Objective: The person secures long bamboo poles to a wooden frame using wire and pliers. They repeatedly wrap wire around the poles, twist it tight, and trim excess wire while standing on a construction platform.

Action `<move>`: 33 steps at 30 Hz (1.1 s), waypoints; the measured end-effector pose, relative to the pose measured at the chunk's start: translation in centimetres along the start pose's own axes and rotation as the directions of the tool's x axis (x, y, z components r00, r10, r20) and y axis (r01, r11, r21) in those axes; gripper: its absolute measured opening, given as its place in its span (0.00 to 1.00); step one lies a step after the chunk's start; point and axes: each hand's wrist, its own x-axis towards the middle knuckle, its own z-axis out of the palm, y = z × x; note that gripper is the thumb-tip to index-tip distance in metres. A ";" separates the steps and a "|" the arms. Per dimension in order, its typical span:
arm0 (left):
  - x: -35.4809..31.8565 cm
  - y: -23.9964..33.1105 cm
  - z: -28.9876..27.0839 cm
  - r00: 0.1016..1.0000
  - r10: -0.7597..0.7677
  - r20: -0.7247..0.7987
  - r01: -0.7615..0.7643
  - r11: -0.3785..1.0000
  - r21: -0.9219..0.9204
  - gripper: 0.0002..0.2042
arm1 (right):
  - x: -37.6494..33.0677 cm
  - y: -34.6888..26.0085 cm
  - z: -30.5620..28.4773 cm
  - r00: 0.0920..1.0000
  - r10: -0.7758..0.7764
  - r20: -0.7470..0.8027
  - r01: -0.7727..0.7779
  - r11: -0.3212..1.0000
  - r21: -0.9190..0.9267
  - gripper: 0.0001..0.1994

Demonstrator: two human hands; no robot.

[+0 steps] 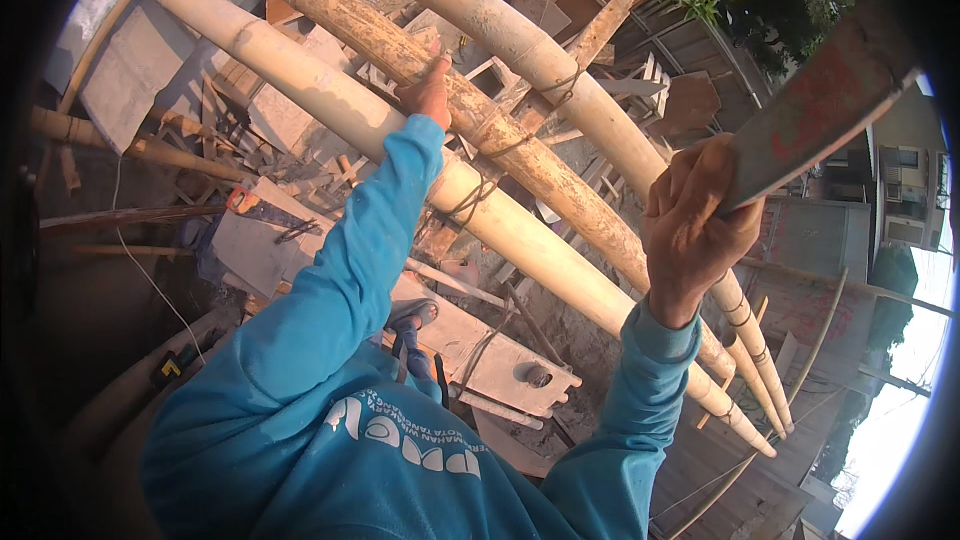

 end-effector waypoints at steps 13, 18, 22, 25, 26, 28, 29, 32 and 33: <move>2.2 -1.8 1.0 1.000 0.023 0.000 -0.023 0.998 -0.057 0.51 | -3.4 5.3 0.2 0.930 0.362 0.063 -0.340 0.914 -0.221 0.11; 1.1 -2.0 1.2 0.998 0.053 0.039 -0.048 0.992 -0.118 0.52 | -6.8 9.9 0.6 0.980 0.180 -0.084 -0.171 0.980 0.102 0.09; -1.0 -1.3 1.7 0.999 -0.016 0.035 0.017 1.000 -0.018 0.51 | -11.7 18.1 -4.1 0.740 0.633 0.230 -0.233 0.561 -0.794 0.15; -0.2 -0.6 1.0 1.000 0.011 -0.005 -0.011 0.996 0.084 0.52 | -11.1 12.8 -3.5 0.581 0.806 0.115 -0.718 0.574 -0.395 0.14; -0.1 -0.8 0.9 1.000 0.024 0.015 -0.025 0.999 0.028 0.54 | -12.2 11.2 -3.5 0.626 0.774 0.097 -0.743 0.629 -0.228 0.12; 0.6 -1.0 1.1 0.999 0.029 0.021 -0.030 0.999 0.030 0.54 | -14.2 8.8 -2.6 0.761 0.649 -0.003 -0.647 0.758 -0.085 0.10; 0.8 -1.0 1.3 0.999 0.032 0.029 -0.033 0.999 0.032 0.54 | -15.6 7.6 -2.5 0.813 0.579 -0.068 -0.581 0.814 -0.019 0.09; 1.0 -1.1 1.1 0.997 0.021 0.074 -0.016 0.998 -0.066 0.52 | -20.9 5.0 -3.5 0.817 0.556 -0.153 -0.569 0.821 -0.054 0.09; 1.3 -1.4 1.3 0.996 0.023 0.088 -0.012 0.993 -0.118 0.52 | -22.9 4.6 -3.6 0.815 0.553 -0.175 -0.566 0.823 -0.038 0.09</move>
